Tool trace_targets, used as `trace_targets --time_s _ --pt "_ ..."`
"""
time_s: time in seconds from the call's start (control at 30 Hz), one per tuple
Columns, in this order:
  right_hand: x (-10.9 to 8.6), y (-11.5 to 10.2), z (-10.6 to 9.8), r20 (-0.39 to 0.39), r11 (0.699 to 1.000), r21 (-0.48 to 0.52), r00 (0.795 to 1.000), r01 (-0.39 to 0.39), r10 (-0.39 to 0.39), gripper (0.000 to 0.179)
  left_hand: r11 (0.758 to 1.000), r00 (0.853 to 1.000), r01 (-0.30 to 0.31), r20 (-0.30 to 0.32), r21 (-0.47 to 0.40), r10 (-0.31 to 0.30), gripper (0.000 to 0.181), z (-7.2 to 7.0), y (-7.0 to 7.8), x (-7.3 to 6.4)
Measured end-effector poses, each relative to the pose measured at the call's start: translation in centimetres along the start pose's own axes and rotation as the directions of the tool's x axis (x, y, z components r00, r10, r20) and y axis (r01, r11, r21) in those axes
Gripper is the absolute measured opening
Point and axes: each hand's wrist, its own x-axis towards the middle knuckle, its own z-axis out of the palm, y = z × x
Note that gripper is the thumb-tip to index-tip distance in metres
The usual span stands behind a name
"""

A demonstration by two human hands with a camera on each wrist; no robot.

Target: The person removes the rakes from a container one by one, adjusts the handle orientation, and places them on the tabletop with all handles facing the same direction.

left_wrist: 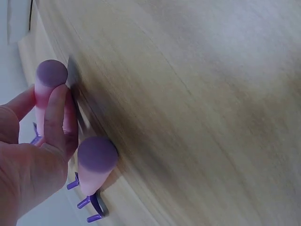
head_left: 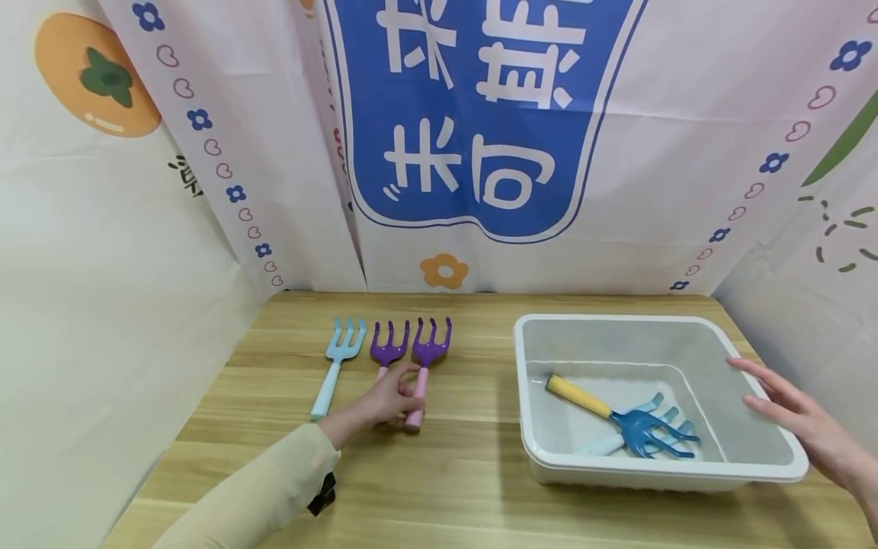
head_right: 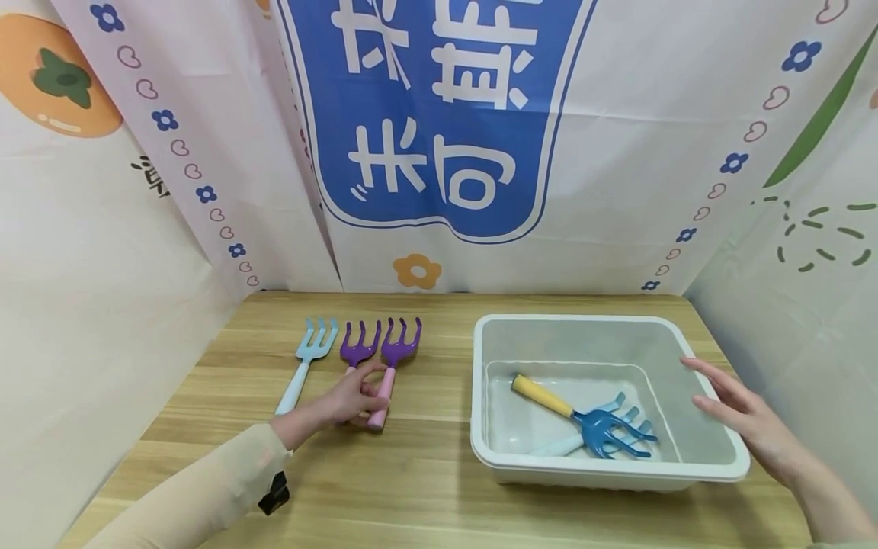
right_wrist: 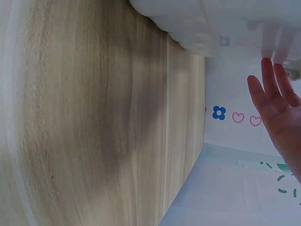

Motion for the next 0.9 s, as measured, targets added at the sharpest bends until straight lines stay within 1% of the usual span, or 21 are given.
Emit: trace_targets --time_s 0.13,0.27,0.4,0.57,0.63,0.73,0.9 --pt "-0.01 0.03 -0.02 -0.005 1.0 -0.005 1.0 0.0 0.0 0.056 0.999 0.999 0.04 -0.002 0.002 -0.04 0.069 0.02 0.15 -0.13" --pt "-0.06 0.02 -0.02 -0.002 1.0 -0.007 1.0 0.003 -0.003 0.056 0.998 0.998 0.06 -0.003 0.023 -0.06 0.069 0.09 0.43 -0.25" --pt "-0.1 -0.02 -0.02 0.005 1.0 0.007 1.0 0.009 -0.009 0.056 0.996 0.998 0.061 -0.014 0.058 -0.06 0.07 0.22 0.7 -0.35" --pt "-0.14 -0.05 -0.05 0.004 1.0 -0.002 1.0 0.006 -0.006 0.056 0.991 0.999 0.039 -0.031 0.129 -0.035 0.073 0.41 0.82 -0.25" --pt "-0.13 -0.06 -0.06 0.002 1.0 -0.01 1.0 0.002 -0.002 0.056 0.989 0.999 0.034 -0.036 0.145 -0.029 0.072 0.45 0.8 -0.19" --pt "-0.08 -0.06 -0.03 -0.001 1.0 -0.02 1.0 -0.004 0.004 0.056 0.988 0.999 0.03 -0.037 0.15 -0.025 0.071 0.45 0.64 -0.15" --pt "-0.02 -0.08 0.08 0.003 1.0 -0.016 1.0 0.001 -0.001 0.056 0.992 0.999 0.029 -0.033 0.126 -0.025 0.07 0.33 0.41 -0.22"
